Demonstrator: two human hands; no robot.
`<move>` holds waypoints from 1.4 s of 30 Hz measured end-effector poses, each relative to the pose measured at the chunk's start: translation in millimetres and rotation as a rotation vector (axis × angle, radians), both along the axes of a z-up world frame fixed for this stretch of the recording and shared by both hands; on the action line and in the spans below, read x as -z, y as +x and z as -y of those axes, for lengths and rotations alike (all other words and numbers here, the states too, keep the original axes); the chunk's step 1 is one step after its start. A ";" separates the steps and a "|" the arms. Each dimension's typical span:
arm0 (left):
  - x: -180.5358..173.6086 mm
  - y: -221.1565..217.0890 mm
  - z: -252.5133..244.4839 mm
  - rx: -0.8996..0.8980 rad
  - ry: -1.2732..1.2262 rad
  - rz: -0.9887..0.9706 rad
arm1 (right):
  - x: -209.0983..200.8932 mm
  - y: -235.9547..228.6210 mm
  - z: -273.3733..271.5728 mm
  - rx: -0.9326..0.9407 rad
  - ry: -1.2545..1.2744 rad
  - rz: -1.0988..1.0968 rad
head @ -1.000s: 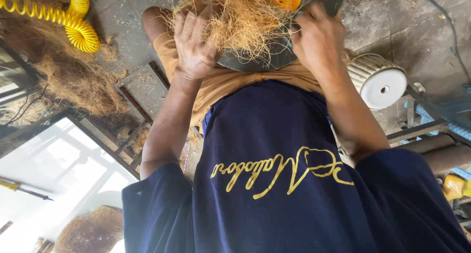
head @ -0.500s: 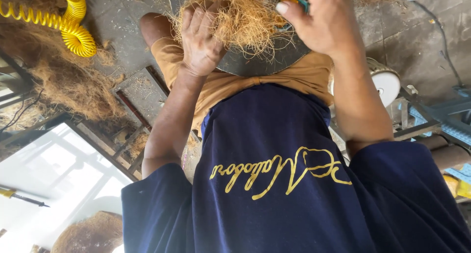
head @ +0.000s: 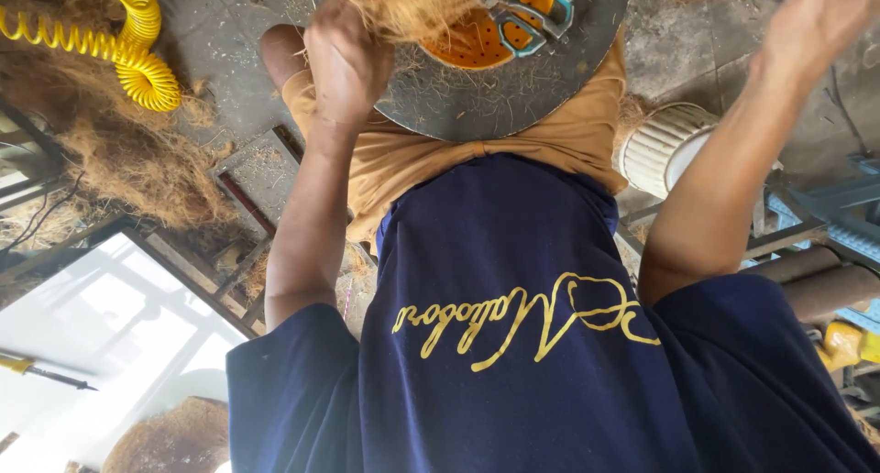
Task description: The person uses scissors to trim coconut fiber while holding it over a bowl, then pulls and handles the fiber bundles by hand.
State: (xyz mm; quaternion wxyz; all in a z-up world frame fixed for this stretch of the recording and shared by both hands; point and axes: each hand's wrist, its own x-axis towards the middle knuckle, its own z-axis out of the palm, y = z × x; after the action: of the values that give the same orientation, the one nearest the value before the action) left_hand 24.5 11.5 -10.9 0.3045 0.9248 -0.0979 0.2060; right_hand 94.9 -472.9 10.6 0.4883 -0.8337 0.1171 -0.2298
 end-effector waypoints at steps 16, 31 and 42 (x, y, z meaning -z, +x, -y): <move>-27.3 31.7 18.7 0.256 -0.224 -0.551 | -42.2 -29.2 -206.3 -0.740 -0.799 -0.429; 46.5 31.4 38.8 0.037 0.526 -0.393 | -0.6 11.6 -240.7 -0.853 -1.378 -0.733; 34.0 39.5 42.5 -0.005 0.239 -0.380 | 44.1 16.9 -232.0 -0.788 -1.497 -0.622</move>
State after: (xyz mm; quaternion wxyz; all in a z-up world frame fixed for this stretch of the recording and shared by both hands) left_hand 64.0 -31.0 -44.9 0.2050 0.9768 -0.0604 0.0158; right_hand 111.7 -240.9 -33.5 -0.1928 -0.9378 -0.2305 0.1739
